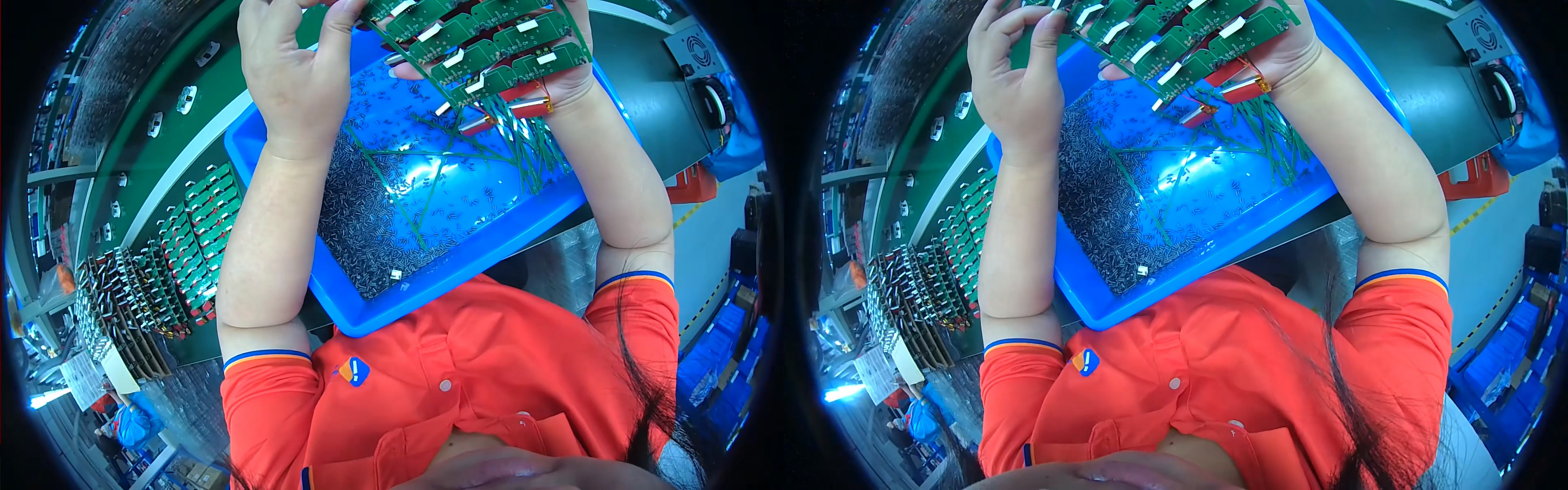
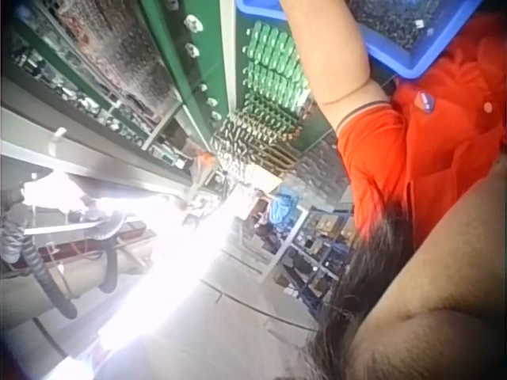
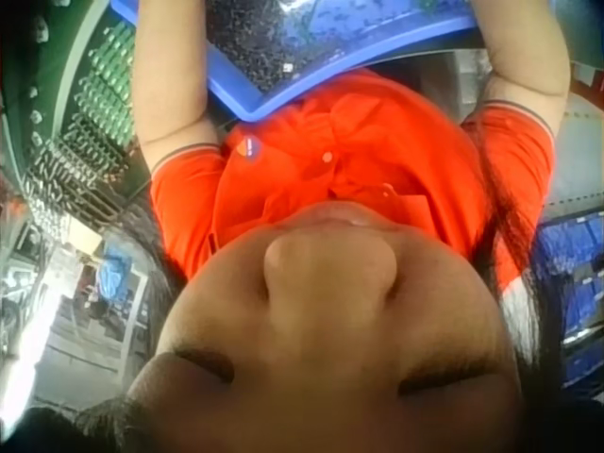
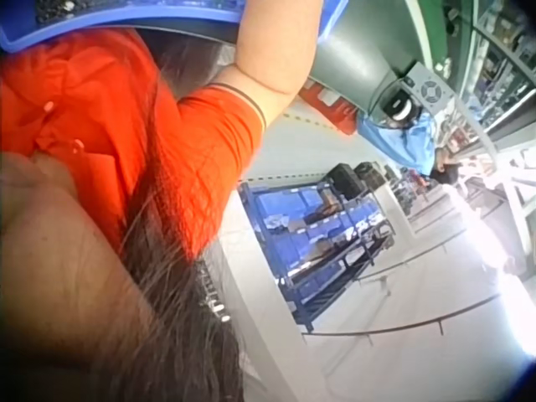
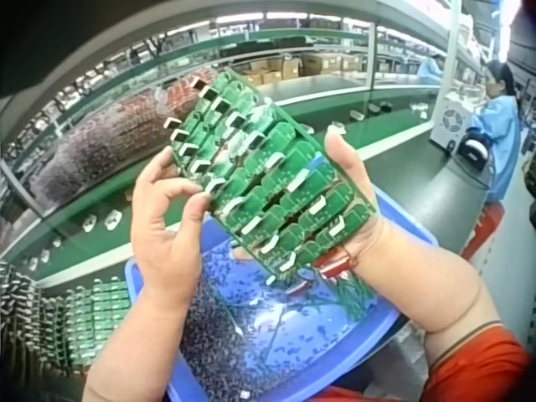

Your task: The person breaks support rails off circuit board panels by hand, drops the discarded strips into a blue tray, stacks the processed circuit boards on the workbench, and picks up new panels from the assembly line.

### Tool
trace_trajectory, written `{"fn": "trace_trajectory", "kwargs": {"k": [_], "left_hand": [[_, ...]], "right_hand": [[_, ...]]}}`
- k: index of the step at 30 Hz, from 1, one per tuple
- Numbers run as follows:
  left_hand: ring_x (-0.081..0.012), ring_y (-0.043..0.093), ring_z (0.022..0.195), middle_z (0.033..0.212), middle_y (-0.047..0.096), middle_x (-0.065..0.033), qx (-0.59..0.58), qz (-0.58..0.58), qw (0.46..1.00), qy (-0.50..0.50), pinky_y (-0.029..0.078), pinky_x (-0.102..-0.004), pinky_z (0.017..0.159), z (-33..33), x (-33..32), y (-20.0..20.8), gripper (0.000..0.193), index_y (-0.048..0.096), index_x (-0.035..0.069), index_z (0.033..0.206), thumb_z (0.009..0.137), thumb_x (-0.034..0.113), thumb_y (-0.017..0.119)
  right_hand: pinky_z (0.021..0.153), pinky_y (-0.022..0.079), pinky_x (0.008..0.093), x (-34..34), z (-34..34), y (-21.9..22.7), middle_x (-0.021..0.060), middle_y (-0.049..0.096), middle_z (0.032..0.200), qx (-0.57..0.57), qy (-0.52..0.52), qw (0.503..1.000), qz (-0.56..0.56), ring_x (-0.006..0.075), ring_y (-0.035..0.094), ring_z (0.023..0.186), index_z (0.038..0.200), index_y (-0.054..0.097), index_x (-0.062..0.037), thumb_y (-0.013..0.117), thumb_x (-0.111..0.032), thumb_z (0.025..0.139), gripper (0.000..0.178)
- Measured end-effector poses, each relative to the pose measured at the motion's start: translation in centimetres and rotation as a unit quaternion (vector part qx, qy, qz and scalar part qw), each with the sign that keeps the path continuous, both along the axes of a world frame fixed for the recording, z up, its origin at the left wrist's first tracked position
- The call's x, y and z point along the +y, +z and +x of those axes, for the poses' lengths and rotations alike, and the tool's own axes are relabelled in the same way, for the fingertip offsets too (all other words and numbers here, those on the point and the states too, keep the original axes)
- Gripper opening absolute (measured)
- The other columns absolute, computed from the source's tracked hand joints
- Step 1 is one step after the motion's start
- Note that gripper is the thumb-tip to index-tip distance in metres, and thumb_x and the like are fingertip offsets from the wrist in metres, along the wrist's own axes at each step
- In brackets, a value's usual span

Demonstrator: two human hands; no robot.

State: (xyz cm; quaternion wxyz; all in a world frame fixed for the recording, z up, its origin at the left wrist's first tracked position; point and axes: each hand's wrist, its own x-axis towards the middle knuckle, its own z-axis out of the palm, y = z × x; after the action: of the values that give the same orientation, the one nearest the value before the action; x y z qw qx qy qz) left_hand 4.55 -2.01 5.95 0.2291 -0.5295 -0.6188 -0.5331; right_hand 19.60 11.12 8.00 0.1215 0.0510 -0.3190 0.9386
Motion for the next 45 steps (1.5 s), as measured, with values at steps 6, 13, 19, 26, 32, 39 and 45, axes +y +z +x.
{"fn": "trace_trajectory", "kwargs": {"k": [6, 13, 19, 26, 32, 39, 45], "left_hand": [[-0.0303, 0.056, 0.118, 0.133, 0.056, -0.021, 0.0, -0.015, 1.0, 0.011, 0.04, -0.0396, 0.105, -0.2, 0.1, -0.3, 0.008, 0.064, 0.003, 0.093, 0.087, 0.005, 0.069], [-0.03, 0.055, 0.118, 0.136, 0.053, -0.0207, -0.048, 0.031, 0.998, -0.02, 0.04, -0.0384, 0.104, -0.3, 0.3, -0.5, 0.009, 0.062, 0.001, 0.097, 0.091, 0.007, 0.065], [-0.0302, 0.055, 0.118, 0.136, 0.054, -0.021, -0.024, 0.005, 1.0, -0.015, 0.04, -0.0394, 0.104, -0.2, 0.0, -0.2, 0.008, 0.063, 0.002, 0.094, 0.09, 0.007, 0.067], [-0.0307, 0.058, 0.114, 0.138, 0.053, -0.0244, -0.02, -0.017, 1.0, -0.012, 0.04, -0.0384, 0.104, -0.2, 0.2, -0.3, 0.009, 0.061, 0.001, 0.091, 0.089, 0.007, 0.067], [-0.0214, 0.06, 0.11, 0.138, 0.054, -0.0222, -0.097, 0.016, 0.995, -0.025, 0.045, -0.0317, 0.095, -0.7, 0.3, -0.4, 0.009, 0.061, 0.0, 0.098, 0.091, 0.004, 0.064], [-0.0183, 0.061, 0.104, 0.133, 0.057, -0.0195, -0.376, 0.174, 0.847, -0.333, 0.048, -0.0308, 0.09, -0.6, 0.8, 0.2, 0.011, 0.065, 0.0, 0.101, 0.091, 0.004, 0.066], [-0.0119, 0.061, 0.096, 0.126, 0.06, -0.016, 0.054, 0.042, 0.997, 0.023, 0.049, -0.0242, 0.082, -3.3, 0.3, -1.6, 0.009, 0.065, 0.0, 0.101, 0.092, 0.002, 0.066]], "right_hand": [[0.099, 0.038, 0.0765, 0.4, 0.1, -0.5, 0.0235, 0.048, 0.145, 0.001, 0.013, 0.999, -0.038, 0.0433, 0.054, 0.127, 0.151, 0.038, -0.0093, 0.059, -0.065, 0.087, 0.088], [0.103, 0.032, 0.0774, 0.7, 0.0, -0.6, 0.0204, 0.044, 0.15, 0.007, 0.051, 0.992, -0.116, 0.0425, 0.049, 0.132, 0.152, 0.037, -0.0132, 0.059, -0.064, 0.087, 0.086], [0.103, 0.031, 0.0774, 0.8, 0.0, -0.6, 0.0202, 0.043, 0.151, 0.014, 0.045, 0.996, -0.072, 0.0419, 0.049, 0.133, 0.153, 0.036, -0.0134, 0.058, -0.064, 0.088, 0.085], [0.103, 0.032, 0.0768, 0.2, 0.1, -0.4, 0.0211, 0.044, 0.15, -0.023, -0.032, 0.997, 0.069, 0.0427, 0.049, 0.132, 0.153, 0.036, -0.0129, 0.058, -0.065, 0.088, 0.086], [0.103, 0.032, 0.0768, 0.6, 0.2, -0.7, 0.0212, 0.043, 0.15, 0.023, 0.042, 0.999, -0.02, 0.043, 0.049, 0.132, 0.153, 0.035, -0.0122, 0.056, -0.066, 0.088, 0.087], [0.101, 0.034, 0.0773, 0.5, 0.2, -1.0, 0.0217, 0.045, 0.149, 0.021, 0.032, 0.999, 0.007, 0.0441, 0.052, 0.128, 0.152, 0.037, -0.0116, 0.054, -0.066, 0.09, 0.085], [0.098, 0.038, 0.0765, 0.2, 0.0, -0.6, 0.0226, 0.046, 0.147, 0.001, -0.012, 0.997, 0.081, 0.0436, 0.053, 0.127, 0.152, 0.036, -0.0105, 0.055, -0.066, 0.089, 0.086]]}}
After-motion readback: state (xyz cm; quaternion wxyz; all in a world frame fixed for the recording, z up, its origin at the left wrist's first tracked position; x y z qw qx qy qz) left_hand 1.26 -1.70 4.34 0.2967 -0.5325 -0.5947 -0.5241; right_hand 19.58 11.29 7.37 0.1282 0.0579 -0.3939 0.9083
